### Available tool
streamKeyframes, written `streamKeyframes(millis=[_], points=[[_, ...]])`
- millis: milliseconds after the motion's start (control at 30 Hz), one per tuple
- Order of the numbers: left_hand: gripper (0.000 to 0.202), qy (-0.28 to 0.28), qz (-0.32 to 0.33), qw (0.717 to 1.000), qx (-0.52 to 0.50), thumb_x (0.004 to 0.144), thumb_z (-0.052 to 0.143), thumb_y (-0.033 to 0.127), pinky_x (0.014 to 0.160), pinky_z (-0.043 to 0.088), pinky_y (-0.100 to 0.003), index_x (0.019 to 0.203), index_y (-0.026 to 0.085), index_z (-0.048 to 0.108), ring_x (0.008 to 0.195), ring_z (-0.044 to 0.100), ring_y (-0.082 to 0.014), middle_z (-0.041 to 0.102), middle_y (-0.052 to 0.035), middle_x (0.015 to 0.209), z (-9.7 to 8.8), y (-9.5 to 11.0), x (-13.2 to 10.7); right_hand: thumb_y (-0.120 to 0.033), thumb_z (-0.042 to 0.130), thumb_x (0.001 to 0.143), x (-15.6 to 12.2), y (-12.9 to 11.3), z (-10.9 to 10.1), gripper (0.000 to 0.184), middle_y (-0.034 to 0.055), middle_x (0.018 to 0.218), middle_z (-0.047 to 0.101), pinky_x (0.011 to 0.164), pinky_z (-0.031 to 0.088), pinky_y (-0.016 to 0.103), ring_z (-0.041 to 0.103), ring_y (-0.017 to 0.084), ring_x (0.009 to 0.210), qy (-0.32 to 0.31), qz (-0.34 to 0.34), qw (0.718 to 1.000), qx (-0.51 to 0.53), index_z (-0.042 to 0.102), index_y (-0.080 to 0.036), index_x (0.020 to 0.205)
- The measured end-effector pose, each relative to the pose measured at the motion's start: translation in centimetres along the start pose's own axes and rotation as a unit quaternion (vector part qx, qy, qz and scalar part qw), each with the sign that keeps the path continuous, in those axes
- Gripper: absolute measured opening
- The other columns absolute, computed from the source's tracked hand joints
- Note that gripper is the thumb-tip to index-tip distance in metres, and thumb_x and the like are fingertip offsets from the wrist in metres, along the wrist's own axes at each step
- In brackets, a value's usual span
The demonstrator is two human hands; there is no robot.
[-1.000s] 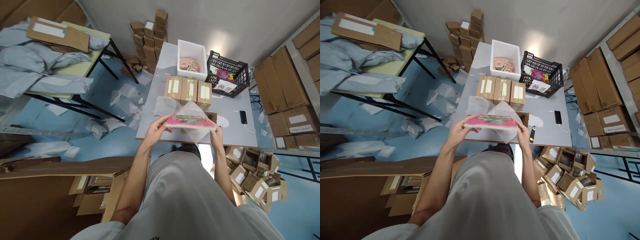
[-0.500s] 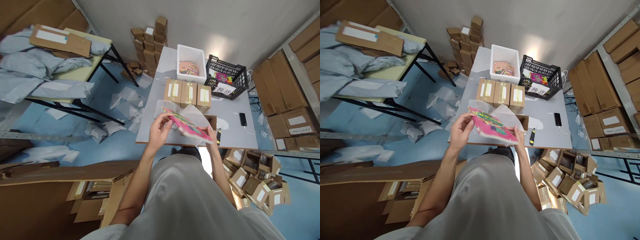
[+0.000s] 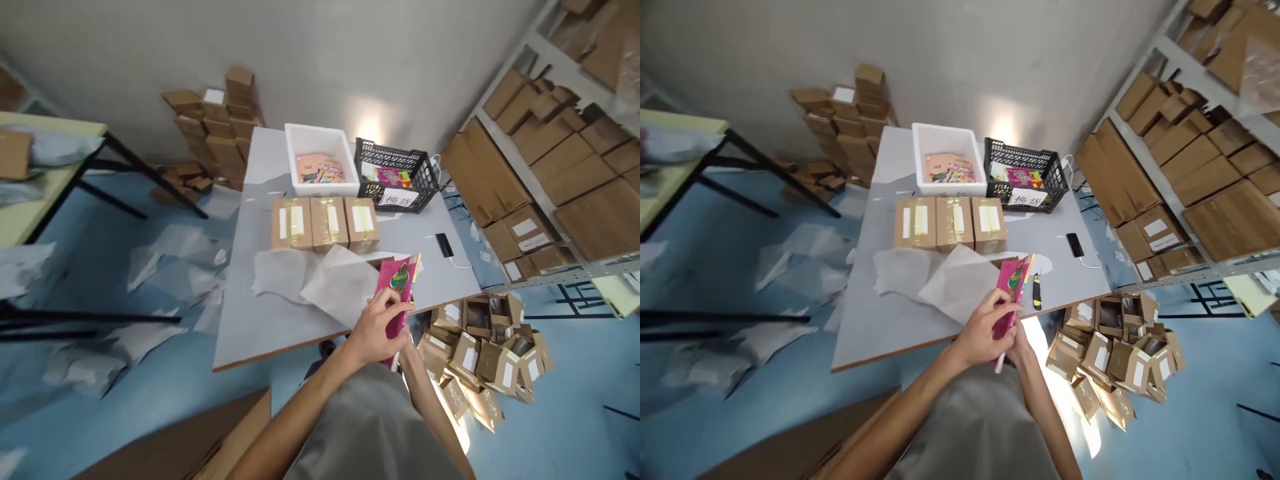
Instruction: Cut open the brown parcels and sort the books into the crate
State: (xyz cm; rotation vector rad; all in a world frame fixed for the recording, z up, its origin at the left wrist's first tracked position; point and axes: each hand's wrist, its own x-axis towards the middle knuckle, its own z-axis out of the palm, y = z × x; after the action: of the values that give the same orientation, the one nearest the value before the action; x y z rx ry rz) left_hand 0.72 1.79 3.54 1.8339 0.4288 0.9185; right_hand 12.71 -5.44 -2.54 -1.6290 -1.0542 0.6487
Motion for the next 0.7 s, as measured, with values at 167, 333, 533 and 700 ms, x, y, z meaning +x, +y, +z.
streamKeyframes(millis=[167,333,533,700], points=[[0.052,-0.024,-0.174,0.962,-0.211,0.103,0.072,0.045,0.102,0.064,-0.043,0.151,0.029,0.068,0.112,0.075,-0.0278,0.074,-0.0116,0.13,-0.4,-2.2,1.6,-0.073,0.081,0.089,-1.5,1.0,-5.2,0.055,0.0088,0.127,0.087,0.112,0.067,0.055,0.079,0.039,0.132,0.026,0.214,0.94,0.265,0.087,-0.035,0.129],[0.051,-0.059,-0.25,0.927,-0.273,0.101,0.075,0.062,0.094,0.068,-0.044,0.14,0.029,0.078,0.115,0.076,-0.0329,0.079,-0.0115,0.129,-1.1,-4.5,2.7,-0.047,0.1,0.077,0.0,1.9,-9.3,0.071,0.005,0.152,0.077,0.119,0.065,0.052,0.075,0.036,0.142,0.075,0.257,0.905,0.33,0.08,-0.04,0.145],[0.105,-0.114,-0.291,0.897,-0.312,0.086,0.091,0.041,0.065,0.071,-0.035,0.178,0.036,0.041,0.104,0.078,-0.0303,0.069,-0.016,0.153,-4.4,-7.5,7.9,-0.047,0.103,0.077,10.4,1.7,-9.8,0.085,0.0084,0.157,0.075,0.114,0.068,0.051,0.074,0.035,0.142,0.015,0.219,0.912,0.346,0.072,-0.034,0.155],[0.098,0.002,-0.26,0.936,-0.236,0.081,0.088,0.03,0.092,0.073,-0.048,0.172,0.029,0.051,0.119,0.079,-0.0352,0.071,-0.0149,0.154,-7.8,-9.7,18.7,-0.047,0.102,0.078,24.3,0.7,-9.2,0.098,0.0093,0.157,0.074,0.075,0.077,0.041,0.083,0.032,0.118,-0.021,0.166,0.938,0.305,0.062,-0.032,0.166]])
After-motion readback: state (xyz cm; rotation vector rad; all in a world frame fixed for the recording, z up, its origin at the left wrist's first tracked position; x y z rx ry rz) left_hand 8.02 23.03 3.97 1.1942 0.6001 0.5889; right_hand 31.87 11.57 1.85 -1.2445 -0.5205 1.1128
